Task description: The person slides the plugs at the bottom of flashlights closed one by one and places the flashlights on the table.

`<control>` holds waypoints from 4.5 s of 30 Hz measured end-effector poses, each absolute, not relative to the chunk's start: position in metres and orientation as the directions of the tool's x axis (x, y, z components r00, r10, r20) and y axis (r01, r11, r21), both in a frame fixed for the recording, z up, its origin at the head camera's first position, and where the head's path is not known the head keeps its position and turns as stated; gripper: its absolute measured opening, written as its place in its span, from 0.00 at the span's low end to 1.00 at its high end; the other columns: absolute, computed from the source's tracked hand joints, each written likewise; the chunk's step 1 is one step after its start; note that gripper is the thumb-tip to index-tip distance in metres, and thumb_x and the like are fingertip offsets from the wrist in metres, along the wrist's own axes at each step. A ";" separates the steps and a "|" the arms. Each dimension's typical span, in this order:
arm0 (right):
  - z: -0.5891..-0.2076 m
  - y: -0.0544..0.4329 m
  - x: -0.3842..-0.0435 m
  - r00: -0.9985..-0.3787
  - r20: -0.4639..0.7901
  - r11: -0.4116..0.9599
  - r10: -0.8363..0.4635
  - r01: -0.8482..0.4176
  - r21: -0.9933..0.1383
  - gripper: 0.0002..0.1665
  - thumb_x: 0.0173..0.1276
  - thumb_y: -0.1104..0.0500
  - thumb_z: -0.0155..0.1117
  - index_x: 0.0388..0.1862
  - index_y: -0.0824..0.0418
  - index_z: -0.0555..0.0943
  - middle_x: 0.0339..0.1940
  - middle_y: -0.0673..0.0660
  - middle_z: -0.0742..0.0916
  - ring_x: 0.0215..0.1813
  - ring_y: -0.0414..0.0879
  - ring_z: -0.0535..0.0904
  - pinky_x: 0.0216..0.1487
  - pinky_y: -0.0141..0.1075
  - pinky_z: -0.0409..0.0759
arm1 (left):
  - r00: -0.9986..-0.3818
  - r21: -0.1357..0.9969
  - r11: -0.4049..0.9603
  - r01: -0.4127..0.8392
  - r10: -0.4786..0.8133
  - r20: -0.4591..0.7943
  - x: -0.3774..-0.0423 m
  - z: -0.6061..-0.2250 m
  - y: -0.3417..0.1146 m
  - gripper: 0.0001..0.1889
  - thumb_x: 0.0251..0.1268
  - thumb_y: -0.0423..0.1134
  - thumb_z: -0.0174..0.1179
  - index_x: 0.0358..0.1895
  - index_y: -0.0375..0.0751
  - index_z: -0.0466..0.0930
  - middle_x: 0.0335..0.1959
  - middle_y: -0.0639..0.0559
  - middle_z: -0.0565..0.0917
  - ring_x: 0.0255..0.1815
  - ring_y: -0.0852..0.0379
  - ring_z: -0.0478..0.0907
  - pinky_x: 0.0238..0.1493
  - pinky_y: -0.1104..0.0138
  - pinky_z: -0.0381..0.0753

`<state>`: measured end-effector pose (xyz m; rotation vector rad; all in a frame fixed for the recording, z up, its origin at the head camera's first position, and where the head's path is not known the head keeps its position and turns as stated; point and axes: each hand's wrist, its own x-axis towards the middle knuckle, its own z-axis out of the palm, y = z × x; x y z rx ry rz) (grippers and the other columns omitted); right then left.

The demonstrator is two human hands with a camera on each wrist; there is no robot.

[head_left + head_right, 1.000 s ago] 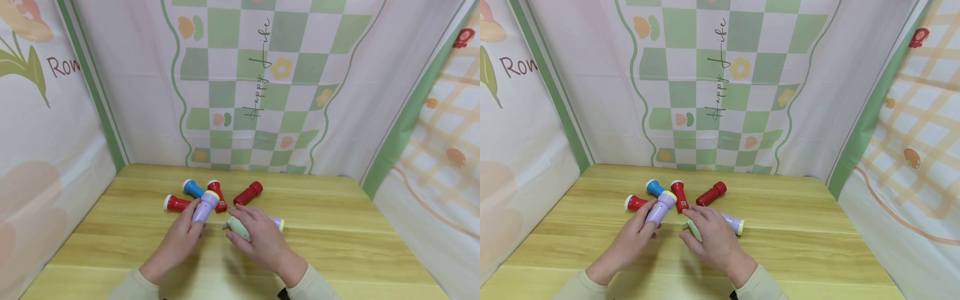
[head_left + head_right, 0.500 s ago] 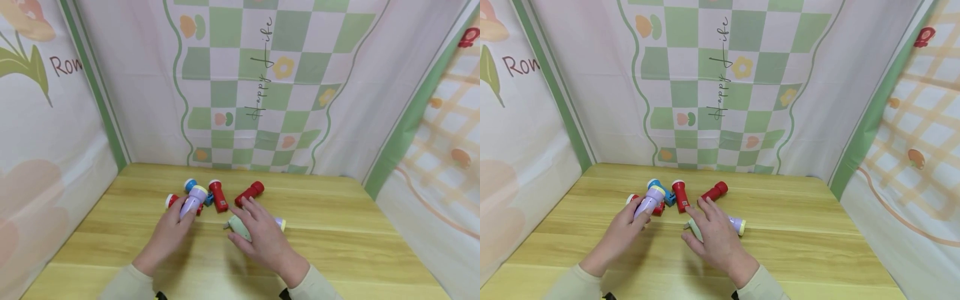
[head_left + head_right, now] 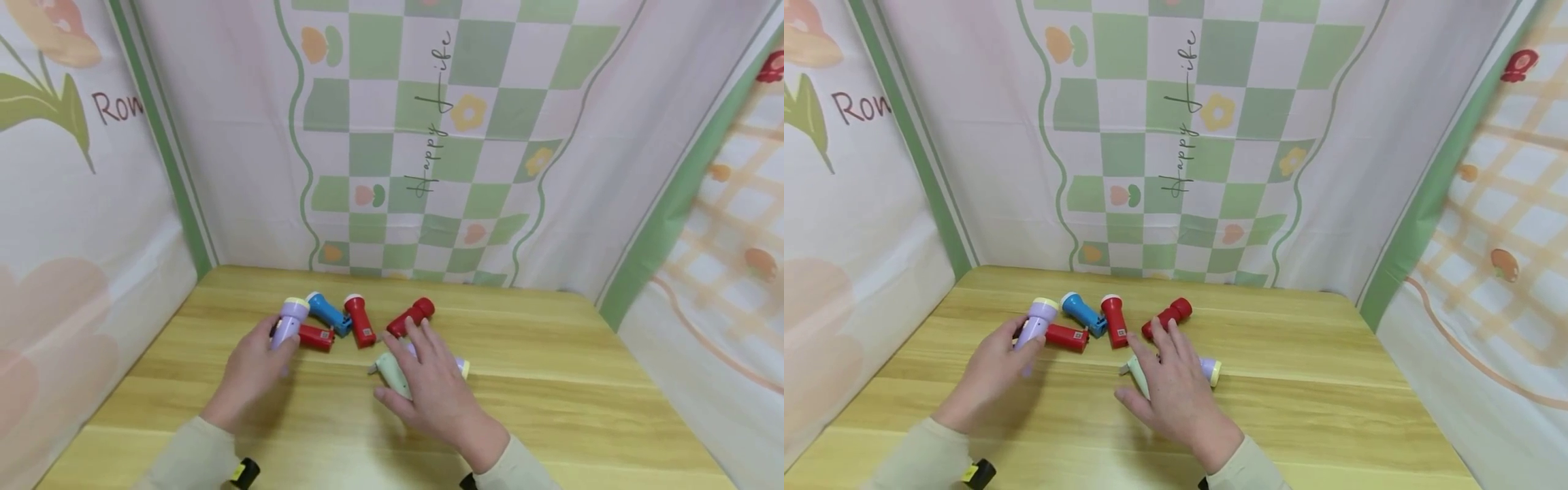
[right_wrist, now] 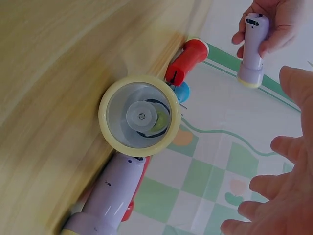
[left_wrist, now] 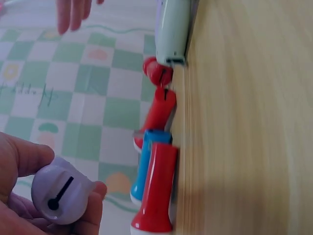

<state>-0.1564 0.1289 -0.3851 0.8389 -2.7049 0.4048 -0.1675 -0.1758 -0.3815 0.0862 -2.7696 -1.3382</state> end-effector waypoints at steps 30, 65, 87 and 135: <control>-0.395 0.138 -0.156 -0.807 0.356 0.851 -0.470 -0.522 -0.059 0.53 0.69 0.28 0.63 0.85 0.45 0.59 0.86 0.68 0.56 0.85 0.70 0.49 0.78 0.69 0.57 | -0.988 0.575 0.811 -0.108 -0.151 0.027 -0.209 -0.404 -0.244 0.26 0.78 0.54 0.55 0.55 0.29 0.77 0.39 0.38 0.84 0.37 0.44 0.79 0.38 0.51 0.78; -0.399 0.140 -0.156 -0.817 0.333 0.848 -0.471 -0.523 -0.081 0.53 0.69 0.26 0.59 0.85 0.47 0.59 0.86 0.67 0.55 0.85 0.70 0.48 0.78 0.68 0.56 | -0.991 0.508 0.851 -0.131 -0.097 -0.092 -0.235 -0.429 -0.257 0.20 0.78 0.46 0.50 0.50 0.27 0.77 0.37 0.36 0.82 0.37 0.43 0.79 0.37 0.51 0.79; -0.401 0.140 -0.155 -0.812 0.337 0.847 -0.476 -0.526 -0.071 0.53 0.69 0.25 0.59 0.85 0.47 0.59 0.86 0.68 0.57 0.85 0.70 0.49 0.77 0.68 0.58 | -0.990 0.519 0.847 -0.116 -0.057 -0.129 -0.237 -0.430 -0.238 0.22 0.80 0.45 0.51 0.57 0.25 0.75 0.36 0.40 0.81 0.34 0.47 0.77 0.35 0.57 0.78; -0.398 0.139 -0.155 -0.813 0.334 0.842 -0.477 -0.532 -0.091 0.52 0.70 0.26 0.59 0.85 0.48 0.60 0.86 0.68 0.56 0.84 0.70 0.49 0.77 0.69 0.59 | -0.993 0.424 0.905 0.021 -0.031 0.115 -0.229 -0.420 -0.228 0.32 0.73 0.48 0.62 0.70 0.26 0.70 0.60 0.27 0.80 0.57 0.29 0.77 0.59 0.37 0.77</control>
